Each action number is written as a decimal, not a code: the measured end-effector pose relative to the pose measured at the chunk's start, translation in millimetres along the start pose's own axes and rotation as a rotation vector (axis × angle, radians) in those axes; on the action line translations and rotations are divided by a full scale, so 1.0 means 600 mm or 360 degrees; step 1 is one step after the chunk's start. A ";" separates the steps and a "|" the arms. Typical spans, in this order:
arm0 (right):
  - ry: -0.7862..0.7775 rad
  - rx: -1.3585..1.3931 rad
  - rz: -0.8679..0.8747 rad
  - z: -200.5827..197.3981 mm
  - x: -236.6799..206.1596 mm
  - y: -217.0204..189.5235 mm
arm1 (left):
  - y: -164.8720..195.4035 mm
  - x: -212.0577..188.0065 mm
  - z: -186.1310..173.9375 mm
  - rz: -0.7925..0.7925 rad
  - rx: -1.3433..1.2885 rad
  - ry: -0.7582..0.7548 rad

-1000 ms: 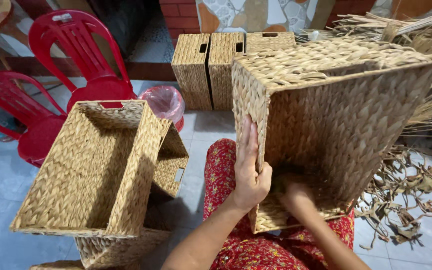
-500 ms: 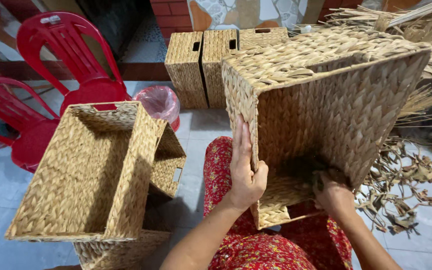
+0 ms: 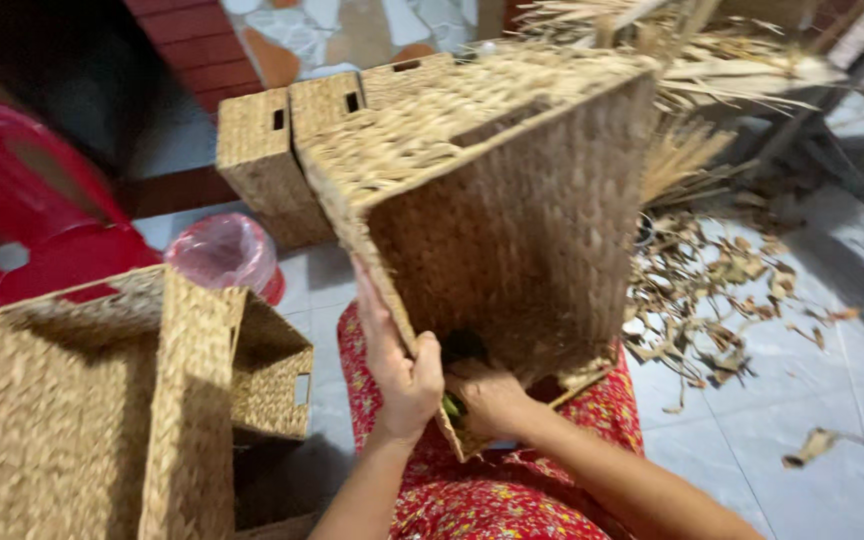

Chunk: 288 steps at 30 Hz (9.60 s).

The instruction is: The person sits and wipes a woven water hyacinth storage basket with a green cloth, first rubbing the outer sides and lid area, then reaching inside to wipe the interior walls and bottom, then wiping the outside again before setting the basket aside and reaching for another basket.

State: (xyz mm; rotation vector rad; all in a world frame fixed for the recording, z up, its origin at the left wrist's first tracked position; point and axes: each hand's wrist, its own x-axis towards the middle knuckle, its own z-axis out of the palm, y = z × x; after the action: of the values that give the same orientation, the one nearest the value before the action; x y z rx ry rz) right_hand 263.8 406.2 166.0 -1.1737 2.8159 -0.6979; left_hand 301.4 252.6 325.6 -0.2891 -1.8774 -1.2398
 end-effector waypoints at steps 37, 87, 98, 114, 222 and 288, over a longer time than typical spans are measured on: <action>-0.0033 -0.0556 0.0614 -0.119 -0.079 0.066 | 0.004 -0.019 0.008 -0.0125 -0.0079 0.0014; -0.0023 0.0038 0.0107 -0.010 -0.051 -0.047 | -0.009 -0.029 0.004 -0.0286 -0.0321 0.0004; 0.0065 -0.0681 0.0388 -0.119 -0.100 0.115 | -0.021 -0.036 0.001 -0.0261 -0.0210 -0.0025; 0.0132 -0.0204 -0.0043 -0.011 -0.054 -0.026 | -0.020 -0.029 0.005 -0.0225 -0.0241 0.0010; 0.0699 0.1974 0.0715 -0.070 -0.052 0.131 | -0.122 0.181 0.010 0.0816 0.0740 -0.0956; -0.0363 -0.0021 0.0324 -0.046 -0.014 0.027 | -0.043 0.012 -0.038 -0.0447 -0.0684 -0.0010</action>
State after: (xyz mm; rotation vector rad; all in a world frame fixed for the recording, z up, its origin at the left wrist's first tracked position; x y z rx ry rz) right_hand 254.0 432.9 183.2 -0.8865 2.6991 -0.4978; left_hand 293.4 219.0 317.9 -0.2606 -1.6813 -1.8374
